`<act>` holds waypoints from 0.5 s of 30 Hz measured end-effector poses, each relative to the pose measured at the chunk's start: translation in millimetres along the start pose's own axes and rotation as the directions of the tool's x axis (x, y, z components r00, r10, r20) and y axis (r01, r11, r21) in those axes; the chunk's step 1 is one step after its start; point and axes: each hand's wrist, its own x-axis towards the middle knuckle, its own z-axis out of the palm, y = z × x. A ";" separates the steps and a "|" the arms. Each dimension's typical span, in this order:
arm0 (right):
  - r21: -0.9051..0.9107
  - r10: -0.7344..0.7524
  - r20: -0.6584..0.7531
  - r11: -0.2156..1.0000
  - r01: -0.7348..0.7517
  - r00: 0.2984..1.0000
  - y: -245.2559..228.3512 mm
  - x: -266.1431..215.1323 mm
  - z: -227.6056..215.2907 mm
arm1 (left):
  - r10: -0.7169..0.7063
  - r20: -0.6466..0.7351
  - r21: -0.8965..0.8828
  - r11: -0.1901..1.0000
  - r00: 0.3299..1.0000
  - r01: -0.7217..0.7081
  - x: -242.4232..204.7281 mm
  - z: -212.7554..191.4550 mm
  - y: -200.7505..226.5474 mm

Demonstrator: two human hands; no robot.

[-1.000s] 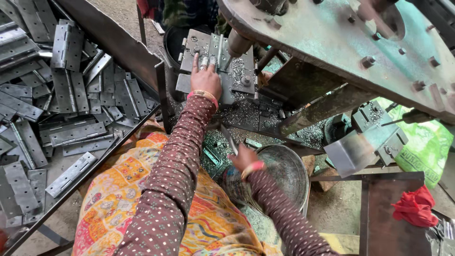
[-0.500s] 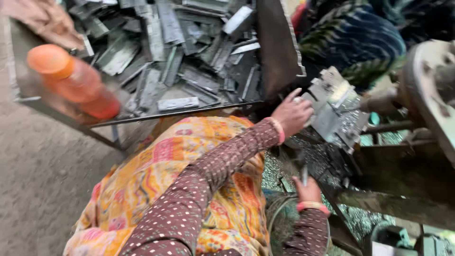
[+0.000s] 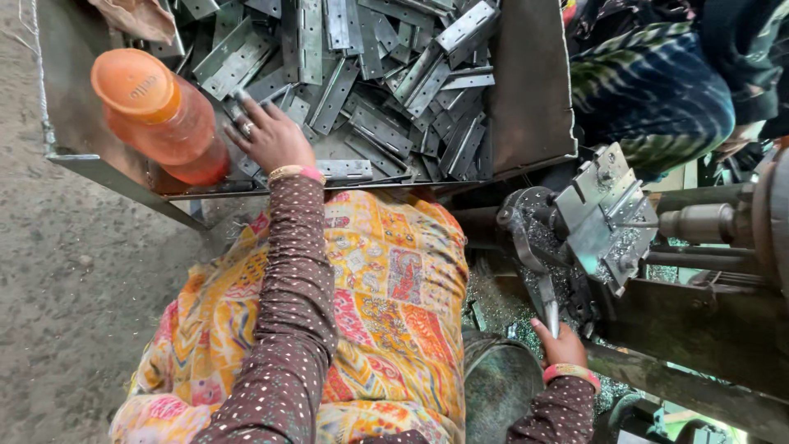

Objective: The person operates a metalworking machine, repeatedly picking up metal pieces from a pile and placing them into the machine's mechanism. They use a metal tool to assist in positioning the pieces and then remove the processed items, dropping them into a container below.

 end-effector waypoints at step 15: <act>-0.030 -0.141 -0.069 0.990 0.140 0.988 3.3 -1.9 13.2 | 0.241 0.141 -0.860 0.510 0.960 -0.002 -48.4 9.3 91.0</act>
